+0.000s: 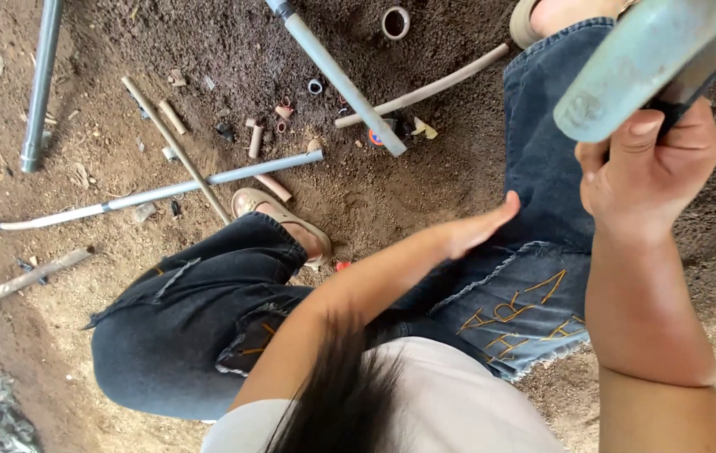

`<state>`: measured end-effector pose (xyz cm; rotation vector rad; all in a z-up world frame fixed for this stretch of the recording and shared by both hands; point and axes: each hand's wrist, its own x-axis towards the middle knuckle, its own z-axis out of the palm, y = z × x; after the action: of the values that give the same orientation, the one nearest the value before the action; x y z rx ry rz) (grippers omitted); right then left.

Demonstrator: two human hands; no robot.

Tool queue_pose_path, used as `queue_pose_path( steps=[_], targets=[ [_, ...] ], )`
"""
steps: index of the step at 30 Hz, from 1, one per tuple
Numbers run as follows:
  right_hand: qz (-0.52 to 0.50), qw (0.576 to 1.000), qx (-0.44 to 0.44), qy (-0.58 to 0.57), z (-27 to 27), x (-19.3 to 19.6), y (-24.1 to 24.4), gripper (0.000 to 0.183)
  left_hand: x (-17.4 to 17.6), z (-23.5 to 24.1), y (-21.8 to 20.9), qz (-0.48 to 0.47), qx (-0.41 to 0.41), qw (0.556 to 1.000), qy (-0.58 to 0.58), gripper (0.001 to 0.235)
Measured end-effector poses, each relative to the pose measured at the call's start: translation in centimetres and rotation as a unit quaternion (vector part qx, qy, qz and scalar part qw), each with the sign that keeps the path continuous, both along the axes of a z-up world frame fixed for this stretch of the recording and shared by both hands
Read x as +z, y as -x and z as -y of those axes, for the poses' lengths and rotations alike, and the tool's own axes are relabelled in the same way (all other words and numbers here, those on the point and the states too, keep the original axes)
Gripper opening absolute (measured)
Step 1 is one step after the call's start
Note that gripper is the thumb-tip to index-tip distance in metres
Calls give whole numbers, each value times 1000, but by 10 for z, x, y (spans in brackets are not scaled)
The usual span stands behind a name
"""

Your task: The person sits on a small red stool on the ground and assembles a plumbing system using PVC pipes and fittings. They connect a long pipe to a T-junction and then attach a smaller pipe to the side of the junction, using a saw to cut the pipe to size.

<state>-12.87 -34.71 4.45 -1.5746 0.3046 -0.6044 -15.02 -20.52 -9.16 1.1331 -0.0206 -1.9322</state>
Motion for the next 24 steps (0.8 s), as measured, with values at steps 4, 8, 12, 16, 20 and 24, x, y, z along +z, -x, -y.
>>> queue_pose_path(
  steps=[4, 8, 12, 16, 20, 24],
  targets=[
    [10, 1000, 15, 8, 13, 0, 7, 58, 28, -23, -41, 38, 9, 999, 22, 150],
    [-12, 1000, -11, 25, 30, -8, 15, 58, 85, -64, -83, 49, 15, 950, 307, 101],
    [9, 998, -52, 42, 54, -28, 20, 68, 241, -130, -105, 117, -105, 817, 554, 109],
    [21, 997, -64, 41, 50, -28, 20, 63, 269, -149, -107, 151, -104, 837, 515, 100],
    [17, 997, -21, 73, 55, -34, 32, 59, 291, -166, -111, 210, -97, 859, 458, 89],
    [2, 996, -2, 93, 39, -22, 31, 63, 308, -183, -117, 266, -92, 875, 395, 79]
  ],
)
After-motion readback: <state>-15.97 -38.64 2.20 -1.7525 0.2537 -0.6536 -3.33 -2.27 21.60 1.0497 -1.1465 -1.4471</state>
